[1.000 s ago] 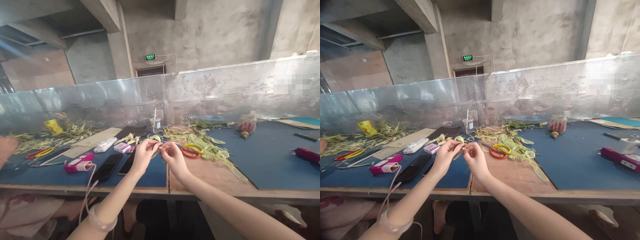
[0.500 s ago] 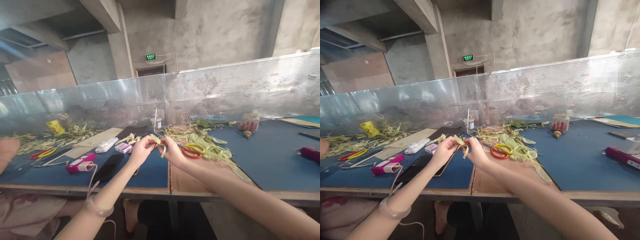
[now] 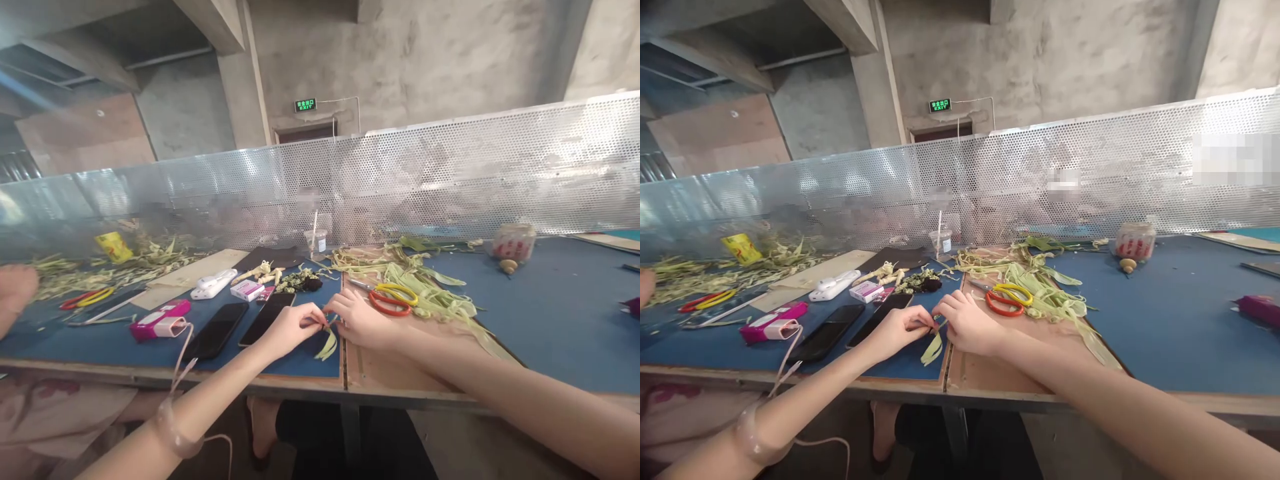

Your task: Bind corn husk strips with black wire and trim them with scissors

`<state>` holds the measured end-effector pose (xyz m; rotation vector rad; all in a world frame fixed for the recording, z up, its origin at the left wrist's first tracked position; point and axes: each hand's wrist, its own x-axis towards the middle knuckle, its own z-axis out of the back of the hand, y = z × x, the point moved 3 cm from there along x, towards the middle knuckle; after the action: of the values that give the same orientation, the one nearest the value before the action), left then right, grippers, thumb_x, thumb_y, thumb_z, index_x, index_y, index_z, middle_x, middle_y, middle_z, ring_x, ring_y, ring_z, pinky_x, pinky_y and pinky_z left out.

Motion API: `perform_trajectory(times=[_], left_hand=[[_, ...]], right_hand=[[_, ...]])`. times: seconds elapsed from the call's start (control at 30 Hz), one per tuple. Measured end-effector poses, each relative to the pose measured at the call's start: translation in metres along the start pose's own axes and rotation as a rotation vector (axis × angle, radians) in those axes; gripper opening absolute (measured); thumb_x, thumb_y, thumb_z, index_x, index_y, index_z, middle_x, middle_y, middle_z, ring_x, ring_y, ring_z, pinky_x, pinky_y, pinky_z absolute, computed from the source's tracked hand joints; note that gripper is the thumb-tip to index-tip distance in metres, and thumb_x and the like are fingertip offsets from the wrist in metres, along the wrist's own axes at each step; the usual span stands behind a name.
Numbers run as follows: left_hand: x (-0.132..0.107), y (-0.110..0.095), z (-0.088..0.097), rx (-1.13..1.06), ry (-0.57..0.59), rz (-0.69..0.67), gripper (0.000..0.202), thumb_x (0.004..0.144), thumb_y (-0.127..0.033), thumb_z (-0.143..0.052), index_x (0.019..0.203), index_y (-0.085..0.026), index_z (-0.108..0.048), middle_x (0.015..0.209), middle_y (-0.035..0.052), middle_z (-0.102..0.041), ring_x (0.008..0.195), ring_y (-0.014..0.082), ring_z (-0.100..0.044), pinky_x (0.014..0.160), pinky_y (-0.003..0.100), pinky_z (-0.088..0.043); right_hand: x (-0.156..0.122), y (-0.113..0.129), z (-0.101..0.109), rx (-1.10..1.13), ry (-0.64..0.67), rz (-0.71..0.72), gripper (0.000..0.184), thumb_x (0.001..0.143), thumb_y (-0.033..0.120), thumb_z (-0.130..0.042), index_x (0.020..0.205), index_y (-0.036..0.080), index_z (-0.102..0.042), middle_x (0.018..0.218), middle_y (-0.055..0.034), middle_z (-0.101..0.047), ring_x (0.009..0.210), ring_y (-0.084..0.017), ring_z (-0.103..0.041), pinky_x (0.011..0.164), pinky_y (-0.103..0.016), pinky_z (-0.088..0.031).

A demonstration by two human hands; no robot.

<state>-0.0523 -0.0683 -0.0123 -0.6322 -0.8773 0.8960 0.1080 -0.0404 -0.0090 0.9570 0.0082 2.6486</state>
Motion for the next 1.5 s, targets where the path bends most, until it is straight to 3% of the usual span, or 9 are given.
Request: perform_trajectory(times=[0.1,0.23,0.53,0.67,0.8,0.9,1.0,1.23,1.5], left_hand=[[-0.001,0.0,-0.001,-0.002,0.027,0.037,0.007,0.074,-0.02,-0.057,0.077,-0.019,-0.064,0.08,0.0044,-0.07,0.083,0.0213,-0.066,0.08,0.035,-0.05],[-0.002,0.002,0.0,0.014,0.043,0.105,0.008,0.074,-0.017,-0.057,0.08,-0.016,-0.063,0.081,0.0031,-0.07,0.083,0.019,-0.065,0.08,0.03,-0.049],[-0.001,-0.001,0.001,0.2,0.022,0.097,0.011,0.075,-0.015,-0.057,0.08,-0.02,-0.066,0.082,-0.0009,-0.071,0.084,0.0165,-0.064,0.081,0.025,-0.045],[0.0,0.0,0.001,0.089,0.036,0.177,0.011,0.075,-0.013,-0.055,0.081,-0.018,-0.064,0.083,-0.0001,-0.07,0.081,0.0148,-0.065,0.076,0.023,-0.047],[0.002,-0.001,0.002,0.061,0.052,0.207,0.013,0.076,-0.012,-0.054,0.08,-0.018,-0.064,0.082,-0.0007,-0.07,0.08,0.0136,-0.065,0.075,0.021,-0.047],[0.003,-0.001,0.002,0.079,0.045,0.214,0.012,0.075,-0.012,-0.056,0.08,-0.019,-0.064,0.081,-0.0011,-0.07,0.078,0.0133,-0.065,0.074,0.021,-0.047],[0.004,0.001,0.002,0.079,0.046,0.228,0.012,0.075,-0.013,-0.055,0.08,-0.019,-0.064,0.082,-0.001,-0.07,0.078,0.0133,-0.065,0.074,0.021,-0.047],[0.001,0.009,0.001,-0.055,0.034,0.292,0.007,0.077,-0.014,-0.054,0.08,-0.018,-0.059,0.084,0.0008,-0.07,0.082,0.0148,-0.066,0.078,0.024,-0.049],[0.0,0.013,0.003,-0.101,0.001,0.381,0.007,0.077,-0.013,-0.053,0.081,-0.018,-0.055,0.083,0.0018,-0.069,0.082,0.0155,-0.066,0.077,0.024,-0.049]], right_hand=[[-0.009,0.012,0.009,0.01,-0.006,-0.033,0.042,0.064,-0.004,-0.042,0.098,0.019,-0.055,0.094,-0.006,-0.056,0.087,-0.02,-0.044,0.081,-0.036,-0.037],[-0.012,0.017,0.012,0.098,0.016,-0.048,0.042,0.066,-0.006,-0.039,0.097,0.018,-0.057,0.091,-0.0052,-0.056,0.086,-0.018,-0.045,0.08,-0.032,-0.04],[-0.019,0.019,0.001,0.144,0.245,0.096,0.03,0.077,-0.001,-0.037,0.092,0.012,-0.06,0.094,-0.0109,-0.058,0.092,-0.019,-0.049,0.079,-0.029,-0.044],[-0.012,0.003,0.008,0.294,0.199,-0.089,0.035,0.076,-0.003,-0.038,0.098,0.016,-0.058,0.094,-0.0068,-0.058,0.09,-0.015,-0.052,0.08,-0.027,-0.045],[0.006,-0.014,0.007,0.377,0.153,-0.21,0.031,0.084,0.012,-0.047,0.114,0.019,-0.053,0.105,-0.0069,-0.055,0.098,-0.015,-0.051,0.087,-0.028,-0.043],[0.019,-0.018,0.001,0.379,0.213,-0.161,0.015,0.085,0.016,-0.051,0.094,0.019,-0.063,0.092,-0.0039,-0.06,0.089,-0.014,-0.053,0.081,-0.025,-0.044],[0.024,-0.02,-0.004,0.375,0.207,-0.13,0.016,0.084,0.011,-0.052,0.075,0.016,-0.064,0.077,-0.0022,-0.06,0.078,-0.012,-0.053,0.073,-0.021,-0.044],[0.007,-0.023,-0.016,0.481,0.153,-0.24,0.017,0.087,0.008,-0.042,0.082,0.014,-0.058,0.087,-0.0051,-0.054,0.08,-0.011,-0.054,0.075,-0.021,-0.046],[-0.001,-0.013,-0.014,0.371,0.214,-0.187,0.021,0.087,0.004,-0.034,0.086,0.013,-0.054,0.093,-0.0083,-0.052,0.085,-0.015,-0.052,0.078,-0.025,-0.046]])
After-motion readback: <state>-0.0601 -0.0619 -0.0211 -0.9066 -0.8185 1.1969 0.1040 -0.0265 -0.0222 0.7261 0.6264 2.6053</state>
